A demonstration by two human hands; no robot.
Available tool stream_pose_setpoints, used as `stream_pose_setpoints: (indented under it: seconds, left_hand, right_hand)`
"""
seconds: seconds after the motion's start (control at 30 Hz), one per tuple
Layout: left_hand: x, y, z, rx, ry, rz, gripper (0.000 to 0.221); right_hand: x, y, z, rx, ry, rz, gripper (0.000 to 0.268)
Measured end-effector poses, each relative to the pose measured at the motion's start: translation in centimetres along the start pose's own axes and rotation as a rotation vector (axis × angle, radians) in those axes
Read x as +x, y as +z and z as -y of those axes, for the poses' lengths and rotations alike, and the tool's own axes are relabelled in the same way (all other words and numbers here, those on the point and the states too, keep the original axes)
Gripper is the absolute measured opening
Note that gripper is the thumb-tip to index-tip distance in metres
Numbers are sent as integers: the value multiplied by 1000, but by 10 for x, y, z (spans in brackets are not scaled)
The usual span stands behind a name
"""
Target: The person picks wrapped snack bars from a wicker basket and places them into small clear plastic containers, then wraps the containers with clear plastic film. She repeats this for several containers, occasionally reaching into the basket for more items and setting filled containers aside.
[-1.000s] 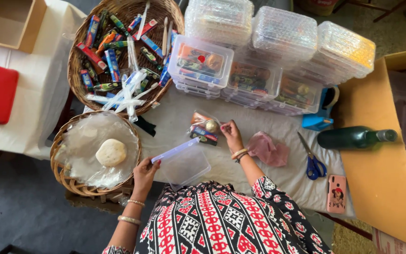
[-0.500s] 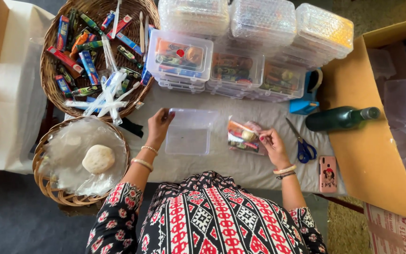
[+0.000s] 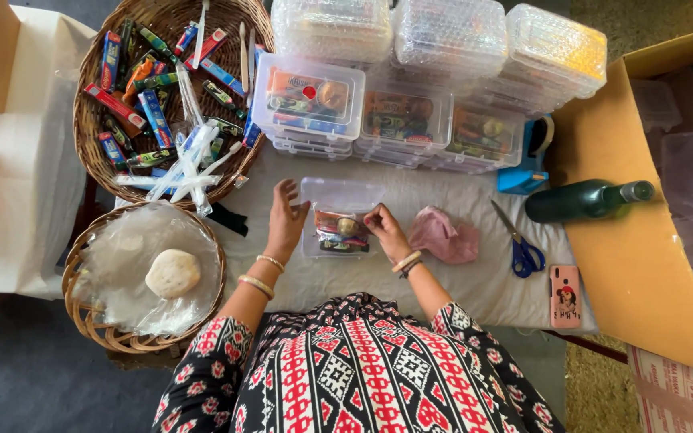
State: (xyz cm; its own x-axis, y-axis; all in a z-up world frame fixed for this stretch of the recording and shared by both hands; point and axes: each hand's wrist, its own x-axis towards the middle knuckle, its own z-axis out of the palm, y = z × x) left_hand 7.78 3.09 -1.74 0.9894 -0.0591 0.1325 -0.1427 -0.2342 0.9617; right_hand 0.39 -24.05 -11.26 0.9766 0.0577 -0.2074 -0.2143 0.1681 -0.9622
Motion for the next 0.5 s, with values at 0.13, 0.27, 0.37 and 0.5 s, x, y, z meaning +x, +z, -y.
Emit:
stream_pose_setpoints:
  seconds: [0.13,0.27,0.37,0.5]
  left_hand:
    - [-39,-2,-4,184,-63,-41,36]
    - [-51,1,-18,468,37,227,39]
    - [-43,4,-24,606,263,345,58]
    - [-39,8,-20,791,329,520,67]
  right_hand:
    - [15,5,0,110,102,20,10]
    - [20,2,-12,-196,26,1,10]
    - [11,24,27,-547,-93,-57,18]
    - [-11,48,79,-988,-377,-132,39]
